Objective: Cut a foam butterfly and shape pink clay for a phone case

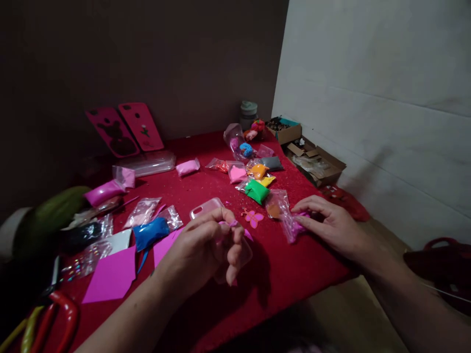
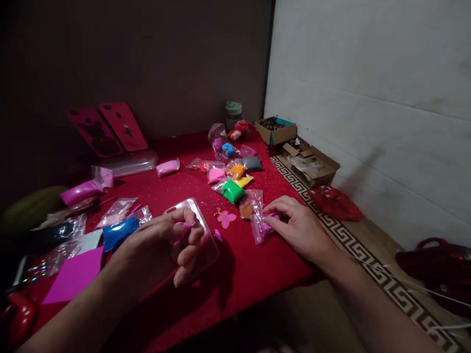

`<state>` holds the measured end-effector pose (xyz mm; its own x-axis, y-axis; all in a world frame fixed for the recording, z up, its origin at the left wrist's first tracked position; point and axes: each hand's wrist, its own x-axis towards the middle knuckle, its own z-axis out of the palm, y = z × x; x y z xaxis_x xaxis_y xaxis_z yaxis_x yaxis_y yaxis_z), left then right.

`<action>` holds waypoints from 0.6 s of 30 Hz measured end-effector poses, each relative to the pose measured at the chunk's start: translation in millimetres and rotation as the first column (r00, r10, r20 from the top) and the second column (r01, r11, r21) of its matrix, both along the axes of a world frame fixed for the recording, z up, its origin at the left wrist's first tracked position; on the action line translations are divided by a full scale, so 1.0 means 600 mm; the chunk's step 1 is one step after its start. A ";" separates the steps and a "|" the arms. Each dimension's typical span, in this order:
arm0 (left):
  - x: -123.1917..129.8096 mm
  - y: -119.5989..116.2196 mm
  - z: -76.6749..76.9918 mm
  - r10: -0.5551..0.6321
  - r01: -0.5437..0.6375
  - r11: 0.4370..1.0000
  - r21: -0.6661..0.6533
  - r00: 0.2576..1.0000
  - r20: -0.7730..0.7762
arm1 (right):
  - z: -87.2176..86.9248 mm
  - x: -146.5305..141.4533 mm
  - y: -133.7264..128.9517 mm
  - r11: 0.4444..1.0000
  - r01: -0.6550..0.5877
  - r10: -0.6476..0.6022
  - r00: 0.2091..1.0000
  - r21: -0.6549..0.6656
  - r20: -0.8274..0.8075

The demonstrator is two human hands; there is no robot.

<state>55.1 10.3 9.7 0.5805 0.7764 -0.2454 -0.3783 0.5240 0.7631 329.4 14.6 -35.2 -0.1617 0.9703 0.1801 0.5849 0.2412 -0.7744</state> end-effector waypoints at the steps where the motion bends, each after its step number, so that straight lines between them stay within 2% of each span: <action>1: 0.000 -0.002 0.002 0.000 0.000 1.000 0.002 1.000 0.006 | -0.001 0.000 0.001 0.999 -0.002 -0.001 0.998 0.045 0.055; 4: -0.002 -0.009 0.006 0.018 -0.018 1.000 -0.010 1.000 0.001 | 0.004 -0.003 -0.003 0.970 0.107 -0.132 0.986 0.217 0.103; 6: -0.004 -0.013 0.008 0.027 -0.027 1.000 -0.005 0.999 -0.044 | 0.020 -0.014 -0.010 0.920 0.207 -0.234 0.972 0.333 0.040; 7: -0.006 -0.014 0.009 0.026 -0.025 1.000 0.010 0.996 -0.088 | 0.031 -0.025 -0.014 0.915 0.219 -0.231 0.973 0.339 -0.005; 8: -0.008 -0.015 0.011 0.021 -0.016 0.999 0.037 0.989 -0.148 | 0.044 -0.039 -0.017 0.930 0.197 -0.182 0.980 0.311 -0.076; 9: -0.010 -0.015 0.012 0.024 -0.009 0.997 0.072 0.976 -0.217 | 0.057 -0.056 -0.018 0.967 0.125 -0.092 0.984 0.220 -0.154; 10: -0.013 -0.015 0.014 0.038 -0.004 0.993 0.114 0.956 -0.292 | 0.070 -0.075 -0.019 0.997 0.010 0.008 0.969 0.073 -0.247; 12: -0.018 -0.014 0.016 0.107 0.003 0.971 0.238 0.887 -0.449 | 0.090 -0.118 -0.014 0.968 -0.201 0.117 0.890 -0.150 -0.441; 14: -0.025 -0.012 0.015 0.273 0.020 0.891 0.454 0.774 -0.571 | 0.099 -0.162 -0.006 0.867 -0.423 0.205 0.786 -0.264 -0.584; 15: -0.029 -0.010 0.014 0.382 0.051 0.819 0.571 0.694 -0.610 | 0.100 -0.181 -0.002 0.801 -0.502 0.202 0.739 -0.326 -0.642; 17: -0.039 -0.007 0.009 0.560 0.174 0.664 0.727 0.529 -0.638 | 0.096 -0.214 0.004 0.669 -0.615 0.214 0.697 -0.417 -0.684; 18: -0.045 -0.006 0.007 0.604 0.237 0.618 0.749 0.467 -0.646 | 0.091 -0.226 0.006 0.637 -0.630 0.220 0.701 -0.444 -0.679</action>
<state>28.2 6.6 13.7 0.2462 0.9541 0.1708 0.5981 -0.2882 0.7478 193.6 18.4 19.4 -0.6647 0.7153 -0.2159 -0.0011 -0.2899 -0.9570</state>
